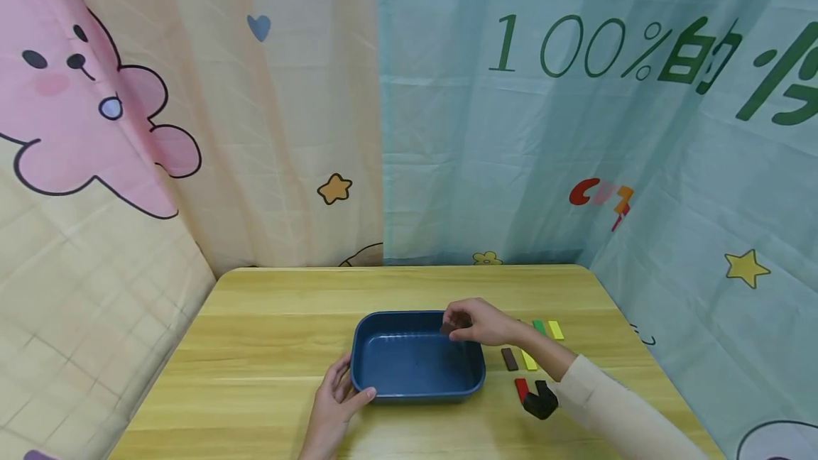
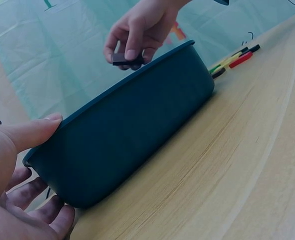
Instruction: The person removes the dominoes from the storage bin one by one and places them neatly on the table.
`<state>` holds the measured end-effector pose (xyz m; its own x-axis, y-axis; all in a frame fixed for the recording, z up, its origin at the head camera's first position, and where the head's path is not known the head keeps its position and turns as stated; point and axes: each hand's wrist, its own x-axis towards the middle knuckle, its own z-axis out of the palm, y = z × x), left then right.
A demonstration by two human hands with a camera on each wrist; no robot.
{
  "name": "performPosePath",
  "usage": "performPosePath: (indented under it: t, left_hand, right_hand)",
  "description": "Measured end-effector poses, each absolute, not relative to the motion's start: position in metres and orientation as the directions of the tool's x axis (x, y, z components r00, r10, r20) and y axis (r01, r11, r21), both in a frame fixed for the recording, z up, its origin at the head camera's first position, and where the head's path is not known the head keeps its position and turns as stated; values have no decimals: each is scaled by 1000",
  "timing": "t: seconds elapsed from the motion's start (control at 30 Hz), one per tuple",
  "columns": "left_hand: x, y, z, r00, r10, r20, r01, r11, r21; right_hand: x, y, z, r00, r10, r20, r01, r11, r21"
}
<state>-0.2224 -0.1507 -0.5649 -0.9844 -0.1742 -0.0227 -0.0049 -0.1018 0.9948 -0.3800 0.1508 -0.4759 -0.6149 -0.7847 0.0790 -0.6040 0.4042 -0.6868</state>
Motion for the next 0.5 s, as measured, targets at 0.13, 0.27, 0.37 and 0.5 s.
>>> performPosePath:
  t: [0.13, 0.27, 0.37, 0.5]
  left_hand:
    - [-223, -150, -565, -984, -173, -38, -19, -110, 994]
    - [-223, -150, -566, -984, -174, -31, -12, -112, 994]
    - [-224, -151, -566, -985, -174, -22, -3, -108, 994]
    - [-225, -152, -565, -985, -172, -31, -12, -106, 994]
  right_hand:
    - [-376, 164, -478, -657, -748, 91, -568, 412, -712]
    - [-376, 175, -481, -677, -726, 118, -558, 402, -726]
    - [-375, 182, -483, -688, -715, 129, -554, 401, -730]
    - [-370, 190, -485, -703, -698, 138, -545, 404, -735]
